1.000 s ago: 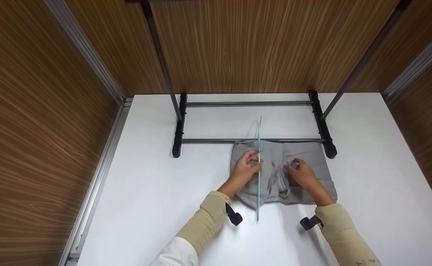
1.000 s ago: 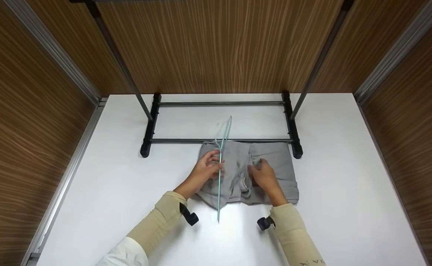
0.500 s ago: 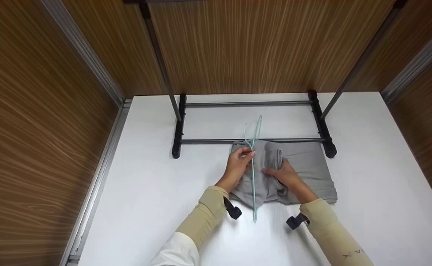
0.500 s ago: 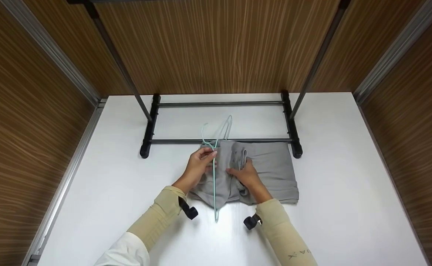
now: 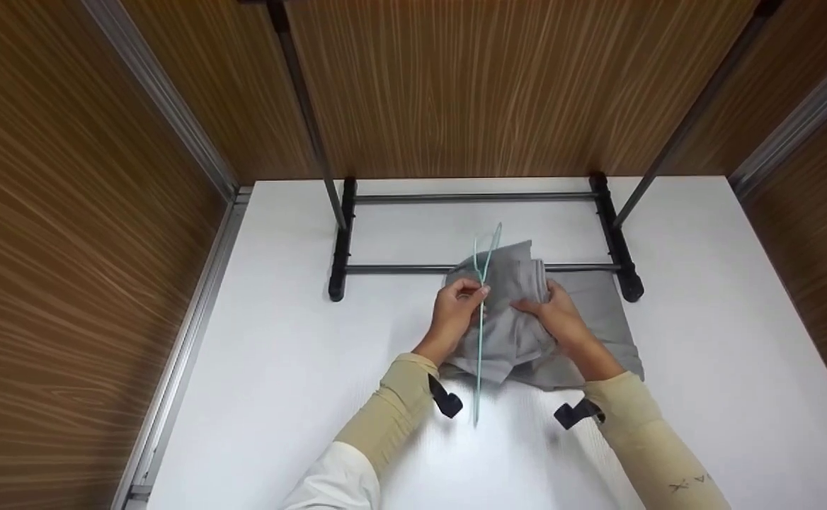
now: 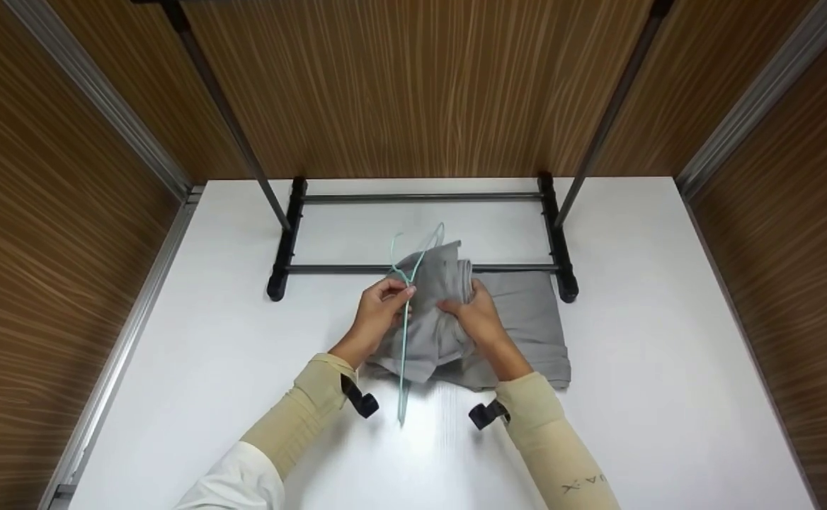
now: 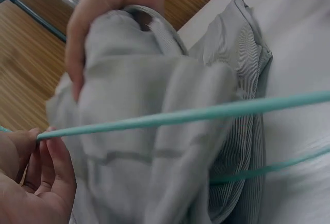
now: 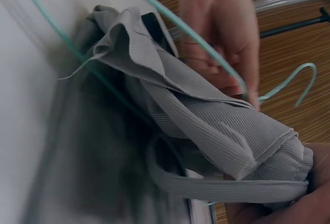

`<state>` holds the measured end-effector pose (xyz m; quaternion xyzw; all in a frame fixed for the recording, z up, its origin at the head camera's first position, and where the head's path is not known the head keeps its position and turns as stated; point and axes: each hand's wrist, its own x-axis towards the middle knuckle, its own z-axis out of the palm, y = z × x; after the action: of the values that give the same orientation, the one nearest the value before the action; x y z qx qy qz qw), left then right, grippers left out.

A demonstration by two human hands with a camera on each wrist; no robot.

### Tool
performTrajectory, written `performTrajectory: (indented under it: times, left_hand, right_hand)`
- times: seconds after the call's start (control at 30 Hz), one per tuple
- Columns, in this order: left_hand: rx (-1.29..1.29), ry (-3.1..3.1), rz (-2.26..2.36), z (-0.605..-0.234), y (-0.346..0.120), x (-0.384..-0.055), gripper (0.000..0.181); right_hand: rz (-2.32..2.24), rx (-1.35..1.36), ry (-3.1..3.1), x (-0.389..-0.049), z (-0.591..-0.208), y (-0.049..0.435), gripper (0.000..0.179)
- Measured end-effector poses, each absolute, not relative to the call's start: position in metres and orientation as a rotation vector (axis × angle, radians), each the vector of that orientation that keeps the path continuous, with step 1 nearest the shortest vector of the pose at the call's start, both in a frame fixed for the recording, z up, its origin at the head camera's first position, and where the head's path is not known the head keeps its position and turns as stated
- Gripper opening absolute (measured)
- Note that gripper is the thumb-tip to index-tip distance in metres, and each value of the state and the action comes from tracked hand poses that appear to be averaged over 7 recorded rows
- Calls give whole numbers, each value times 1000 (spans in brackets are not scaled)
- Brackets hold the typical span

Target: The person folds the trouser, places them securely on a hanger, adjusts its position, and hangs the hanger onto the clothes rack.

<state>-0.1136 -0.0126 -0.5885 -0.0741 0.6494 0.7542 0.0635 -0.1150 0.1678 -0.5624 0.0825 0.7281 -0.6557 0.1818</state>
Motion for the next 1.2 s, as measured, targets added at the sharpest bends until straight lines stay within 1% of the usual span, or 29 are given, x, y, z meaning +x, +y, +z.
performTrajectory:
  times: [0.37, 0.5, 0.67, 0.77, 1.0, 1.2]
  left_hand:
    - [-303, 1835, 2376, -582, -5, -111, 12]
    - [-320, 1803, 2411, -580, 0, -110, 12]
    - [-279, 1857, 2377, -578, 10, -108, 12]
    - [-273, 1901, 2359, -578, 15, -107, 12]
    - [-261, 2005, 2339, -578, 20, -105, 13]
    - [-236, 2124, 2301, -578, 21, -100, 10]
  right_hand:
    - [-1872, 144, 2076, -118, -519, 190, 61]
    - [-1900, 118, 2066, -118, -508, 204, 56]
    - [-1943, 87, 2050, -117, -494, 219, 47]
    - [-1979, 77, 2001, -116, -489, 228, 48]
    - [-1942, 158, 1967, -115, -488, 264, 47]
    - [-1953, 305, 1854, -117, -503, 301, 43]
